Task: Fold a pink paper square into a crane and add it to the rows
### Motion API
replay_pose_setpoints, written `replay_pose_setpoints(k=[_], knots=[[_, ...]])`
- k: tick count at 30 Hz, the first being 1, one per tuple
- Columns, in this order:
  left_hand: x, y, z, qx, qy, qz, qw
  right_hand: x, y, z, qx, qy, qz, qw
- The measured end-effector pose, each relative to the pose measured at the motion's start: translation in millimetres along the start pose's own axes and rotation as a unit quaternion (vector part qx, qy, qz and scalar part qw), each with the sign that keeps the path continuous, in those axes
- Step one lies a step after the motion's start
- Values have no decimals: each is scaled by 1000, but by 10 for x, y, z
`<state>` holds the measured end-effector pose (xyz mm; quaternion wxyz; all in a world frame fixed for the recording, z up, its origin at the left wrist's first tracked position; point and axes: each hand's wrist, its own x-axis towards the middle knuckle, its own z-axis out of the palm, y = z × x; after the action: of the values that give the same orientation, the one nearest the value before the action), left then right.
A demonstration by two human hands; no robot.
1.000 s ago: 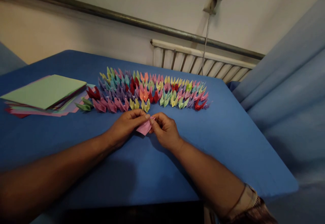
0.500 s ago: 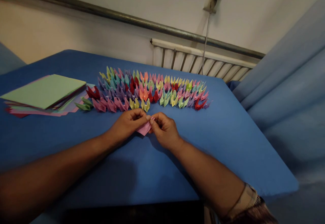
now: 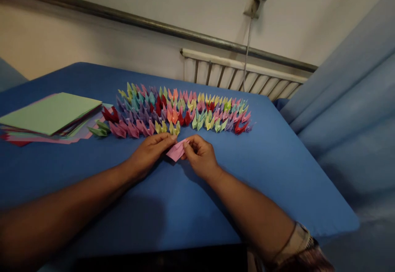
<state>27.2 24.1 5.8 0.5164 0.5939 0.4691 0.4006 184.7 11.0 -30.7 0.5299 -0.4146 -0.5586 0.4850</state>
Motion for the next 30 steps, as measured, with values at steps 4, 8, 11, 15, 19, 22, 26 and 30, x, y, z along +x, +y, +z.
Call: replay_pose_setpoints(k=[4,8,11,15,19,22,26,30], knots=[[1,-8,0,-11,-22,-6,1000,55,-1,-31,8,27,-5,1000],[12,-42,4,-28,-38,-18,999,54,5,-43,2,19,-10,1000],[16,-50,-1,-22,-35,-15,999,42,5,-41,4,12,-15,1000],[20,-58,-12,-2,-30,-6,1000,40,-6,-39,20,5,-12,1000],[23,-90,-6,25,-29,8,999,44,-26,-28,36,-4,-1,999],[14,-100,4,39,-43,15,998,48,-22,-16,38,14,7,999],[10,-83,-5,20,-60,-2,998,63,-4,-19,46,31,3,998],[19,-66,-23,-14,-91,-24,995,77,-8,-34,46,43,-2,998]])
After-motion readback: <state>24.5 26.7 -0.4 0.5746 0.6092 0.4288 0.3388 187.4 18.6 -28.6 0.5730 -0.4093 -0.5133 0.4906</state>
